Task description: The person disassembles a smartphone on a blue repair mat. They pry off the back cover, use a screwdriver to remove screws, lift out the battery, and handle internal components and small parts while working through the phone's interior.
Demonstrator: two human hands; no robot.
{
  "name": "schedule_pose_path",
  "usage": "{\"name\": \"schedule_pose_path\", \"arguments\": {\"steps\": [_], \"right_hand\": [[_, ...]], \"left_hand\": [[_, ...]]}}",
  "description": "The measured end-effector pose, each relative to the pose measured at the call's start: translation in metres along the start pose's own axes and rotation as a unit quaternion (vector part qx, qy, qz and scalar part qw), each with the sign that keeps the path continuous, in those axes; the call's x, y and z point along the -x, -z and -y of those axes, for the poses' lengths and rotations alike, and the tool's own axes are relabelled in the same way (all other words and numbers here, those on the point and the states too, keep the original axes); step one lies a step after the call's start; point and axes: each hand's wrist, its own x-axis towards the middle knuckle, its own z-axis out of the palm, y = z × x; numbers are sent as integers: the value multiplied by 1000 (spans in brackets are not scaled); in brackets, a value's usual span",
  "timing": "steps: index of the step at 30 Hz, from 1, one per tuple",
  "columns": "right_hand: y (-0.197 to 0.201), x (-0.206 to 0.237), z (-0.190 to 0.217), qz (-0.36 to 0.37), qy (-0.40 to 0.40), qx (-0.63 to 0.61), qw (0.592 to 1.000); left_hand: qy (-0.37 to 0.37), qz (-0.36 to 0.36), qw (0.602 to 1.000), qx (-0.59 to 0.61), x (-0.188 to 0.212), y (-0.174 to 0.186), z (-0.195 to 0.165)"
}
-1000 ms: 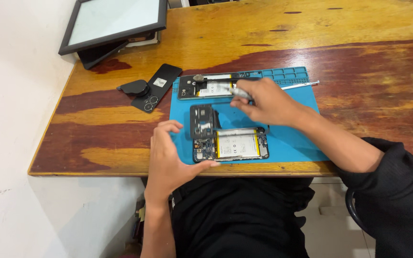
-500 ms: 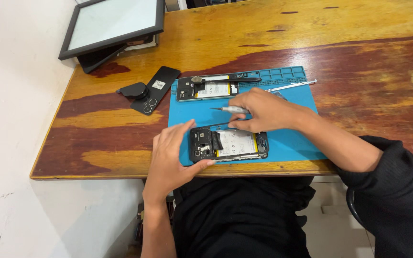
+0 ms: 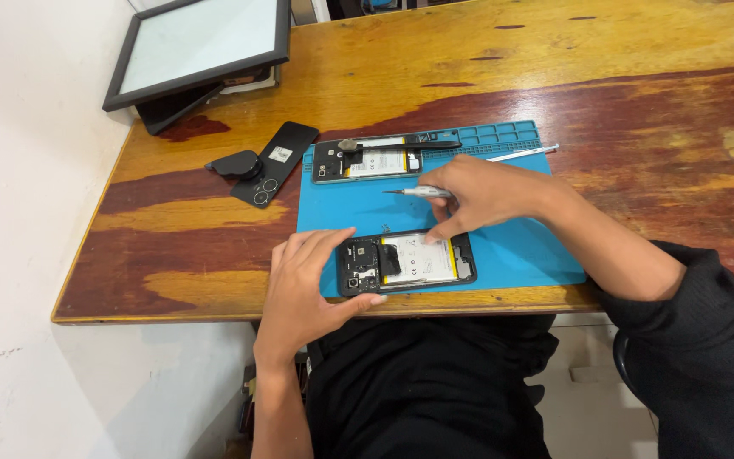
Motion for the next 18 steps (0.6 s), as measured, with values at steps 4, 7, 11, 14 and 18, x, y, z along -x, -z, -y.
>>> {"name": "schedule_pose_path", "arguments": {"steps": [4, 7, 11, 14, 18], "right_hand": [[1, 2, -3, 25, -4, 10, 1000], [4, 4, -3, 38, -26, 16, 999], [5, 7, -3, 51, -62, 29, 996], [3, 5, -5, 53, -65, 38, 996], [2, 5, -8, 58, -73, 85, 992]], "left_hand": [[3, -4, 1000, -7, 0, -1, -1], [11, -3, 1000, -8, 0, -1, 0], [18, -1, 1000, -6, 0, -2, 0], [15, -3, 1000, -5, 0, -3, 1], [10, 6, 1000, -11, 1, -4, 3]]}}
